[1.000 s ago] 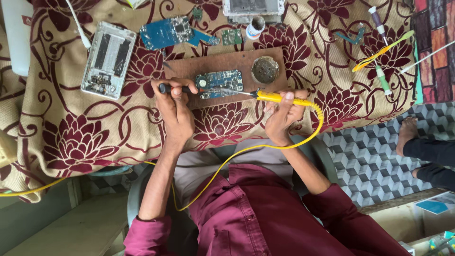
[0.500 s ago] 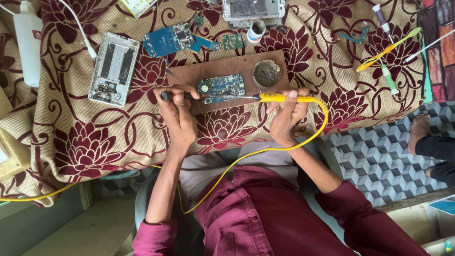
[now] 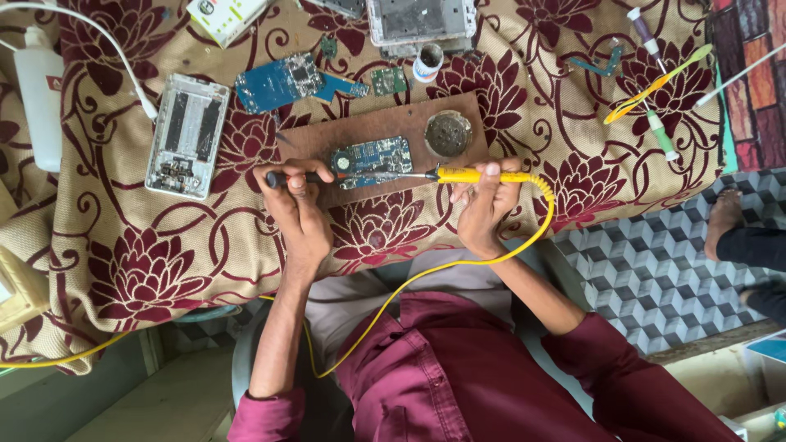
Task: The person uses a soldering iron and a screwdriver to work on a small circuit board placed on a wooden board. They repeatedly apply heat to specific points on the board while holding it steady.
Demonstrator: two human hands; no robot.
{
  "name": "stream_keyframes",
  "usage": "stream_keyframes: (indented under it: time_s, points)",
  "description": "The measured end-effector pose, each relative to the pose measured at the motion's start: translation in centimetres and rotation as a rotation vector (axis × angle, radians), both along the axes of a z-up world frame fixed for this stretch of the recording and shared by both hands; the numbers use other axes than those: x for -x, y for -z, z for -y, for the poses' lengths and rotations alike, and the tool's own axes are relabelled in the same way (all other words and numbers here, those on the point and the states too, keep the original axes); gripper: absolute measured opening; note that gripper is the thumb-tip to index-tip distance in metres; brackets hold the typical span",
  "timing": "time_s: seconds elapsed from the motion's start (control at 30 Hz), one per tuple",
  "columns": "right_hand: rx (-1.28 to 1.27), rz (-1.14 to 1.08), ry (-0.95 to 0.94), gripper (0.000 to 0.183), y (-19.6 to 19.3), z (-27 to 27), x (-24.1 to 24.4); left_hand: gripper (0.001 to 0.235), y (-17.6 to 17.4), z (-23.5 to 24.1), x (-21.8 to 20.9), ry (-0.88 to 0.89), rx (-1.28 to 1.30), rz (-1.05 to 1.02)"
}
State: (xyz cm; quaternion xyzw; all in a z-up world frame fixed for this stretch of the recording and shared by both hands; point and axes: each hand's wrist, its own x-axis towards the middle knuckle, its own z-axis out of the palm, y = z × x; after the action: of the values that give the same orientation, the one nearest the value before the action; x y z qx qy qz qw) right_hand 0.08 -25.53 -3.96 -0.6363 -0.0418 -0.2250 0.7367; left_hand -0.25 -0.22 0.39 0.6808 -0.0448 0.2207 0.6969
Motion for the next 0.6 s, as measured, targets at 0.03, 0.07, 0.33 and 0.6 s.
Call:
stream_keyframes:
  time_s: [0.03,0.07,0.33,0.6]
  points:
    - [-0.013,-0.011,0.0,0.023,-0.06,-0.03,0.03,0.021,-0.16,-0.01,-0.04,0.003,0.002,0.004]
    - [-0.025,-0.024,0.0,0.023,-0.12,0.0,0.16,0.021,-0.31,0.0,0.03,0.007,0.005,0.006]
    - [-0.077,-0.012,-0.013,0.024,-0.26,-0.19,0.32,0.021,-0.38,-0.04,0.26,0.011,0.019,-0.026]
    - [-0.102,0.035,-0.03,0.023,0.11,-0.1,0.22,0.024,-0.23,-0.01,0.22,0.013,0.0,-0.005]
